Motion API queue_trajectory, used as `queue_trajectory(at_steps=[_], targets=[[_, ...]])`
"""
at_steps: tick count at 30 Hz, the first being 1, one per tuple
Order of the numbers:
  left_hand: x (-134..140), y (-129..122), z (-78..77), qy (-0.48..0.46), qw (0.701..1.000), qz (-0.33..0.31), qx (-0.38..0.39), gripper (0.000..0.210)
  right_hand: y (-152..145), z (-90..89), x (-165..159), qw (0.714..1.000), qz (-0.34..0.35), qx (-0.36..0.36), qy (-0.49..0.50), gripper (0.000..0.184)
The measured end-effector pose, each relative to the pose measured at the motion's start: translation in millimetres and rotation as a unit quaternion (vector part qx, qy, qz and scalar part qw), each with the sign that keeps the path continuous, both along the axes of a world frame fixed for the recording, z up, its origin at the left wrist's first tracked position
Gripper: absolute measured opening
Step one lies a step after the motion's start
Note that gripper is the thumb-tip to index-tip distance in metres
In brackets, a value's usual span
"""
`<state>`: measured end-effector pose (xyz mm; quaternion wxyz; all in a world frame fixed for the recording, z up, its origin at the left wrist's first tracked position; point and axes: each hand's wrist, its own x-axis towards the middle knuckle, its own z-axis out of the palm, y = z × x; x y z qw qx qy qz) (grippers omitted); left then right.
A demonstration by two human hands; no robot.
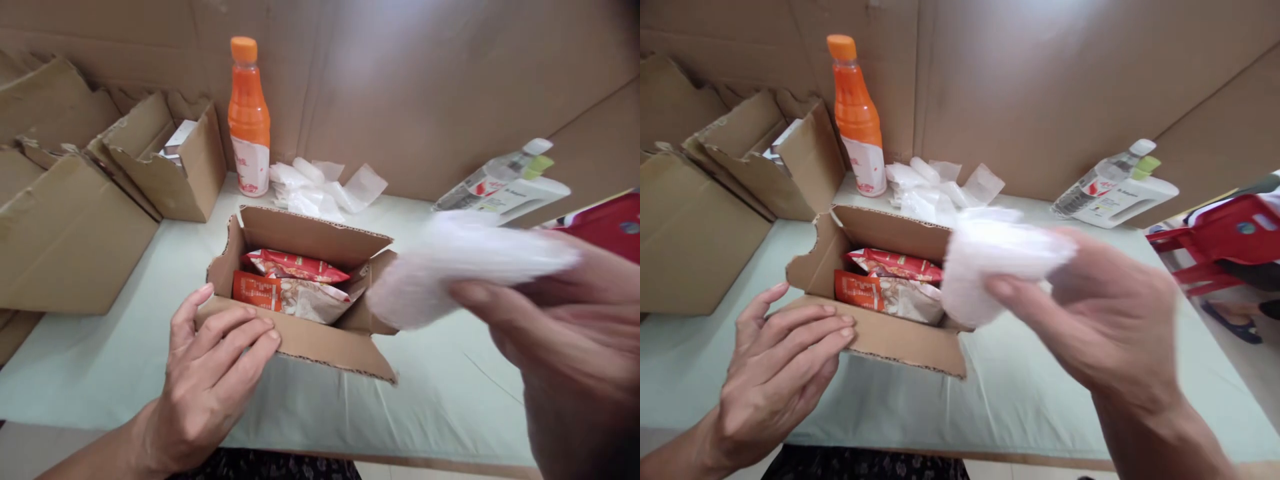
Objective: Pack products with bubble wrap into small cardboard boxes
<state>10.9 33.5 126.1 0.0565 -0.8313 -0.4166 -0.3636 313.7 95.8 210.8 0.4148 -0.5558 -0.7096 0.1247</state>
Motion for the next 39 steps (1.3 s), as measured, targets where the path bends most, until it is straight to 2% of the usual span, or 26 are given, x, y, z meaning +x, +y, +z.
queue_trajectory(at_steps=[2,5,9,11,13,18,20,21,22,24,26,27,28,29,30,31,33,36,37,39], targets=[[-1,-5,-5.5,-0.016,0.999,0.028,0.004,0.029,19,11.2,-32,0.990,0.115,-0.015,-0.083,0.026],[0,-3,-9.6,-0.042,0.998,0.041,0.009,0.027,48,8.0,-76,0.931,0.255,-0.107,-0.237,0.016],[4,1,-9.2,-0.073,0.997,0.030,0.013,0.026,69,-15.4,-123,0.806,0.310,-0.263,-0.431,0.019],[5,2,-9.2,-0.086,0.996,0.029,0.013,0.025,70,-24.6,-137,0.762,0.322,-0.301,-0.474,0.022],[4,3,-10.1,-0.092,0.995,0.024,0.010,0.025,68,-29.1,-145,0.746,0.337,-0.302,-0.489,0.024],[3,10,-11.8,-0.086,0.996,0.011,0.022,0.026,72,-36.0,-146,0.735,0.370,-0.318,-0.470,0.029],[4,14,-10.7,-0.084,0.996,0.017,0.035,0.027,77,-36.6,-141,0.742,0.396,-0.326,-0.431,0.026],[4,15,-10.1,-0.083,0.996,0.020,0.039,0.028,78,-34.1,-136,0.756,0.408,-0.318,-0.402,0.022],[5,16,-9.7,-0.085,0.995,0.023,0.042,0.030,79,-29.2,-128,0.780,0.414,-0.294,-0.366,0.021],[4,16,-11.1,-0.102,0.993,0.041,0.051,0.040,73,-13.5,-103,0.859,0.378,-0.199,-0.283,0.026],[-2,13,-17.3,-0.149,0.983,0.079,0.069,0.056,59,2.0,-66,0.945,0.258,-0.072,-0.189,0.024],[-6,12,-22.8,-0.184,0.975,0.102,0.076,0.064,49,5.3,-44,0.976,0.169,-0.019,-0.139,0.023],[-11,9,-29.8,-0.224,0.964,0.125,0.068,0.068,37,3.8,-22,0.992,0.079,0.032,-0.088,0.020],[-16,7,-38.2,-0.267,0.952,0.143,0.040,0.069,25,-3.4,-1,0.998,-0.001,0.042,-0.037,0.019],[-22,4,-47.6,-0.310,0.938,0.156,-0.007,0.067,12,-16.5,17,0.999,-0.044,0.022,0.001,0.019],[-26,1,-57.5,-0.350,0.920,0.162,-0.069,0.063,-1,-34.5,30,0.999,-0.050,-0.017,0.013,0.018],[-32,-3,-76.4,-0.411,0.873,0.161,-0.208,0.057,-23,-79.3,37,0.993,-0.002,-0.116,-0.004,0.027],[-26,0,-93.6,-0.462,0.811,0.156,-0.324,0.057,-37,-139.4,10,0.984,0.045,-0.172,-0.017,0.037],[-21,3,-95.1,-0.468,0.802,0.156,-0.338,0.057,-34,-152.0,-3,0.984,0.050,-0.172,-0.012,0.039],[-4,7,-93.2,-0.470,0.801,0.162,-0.334,0.057,-23,-164.7,-21,0.984,0.053,-0.171,0.007,0.039]])
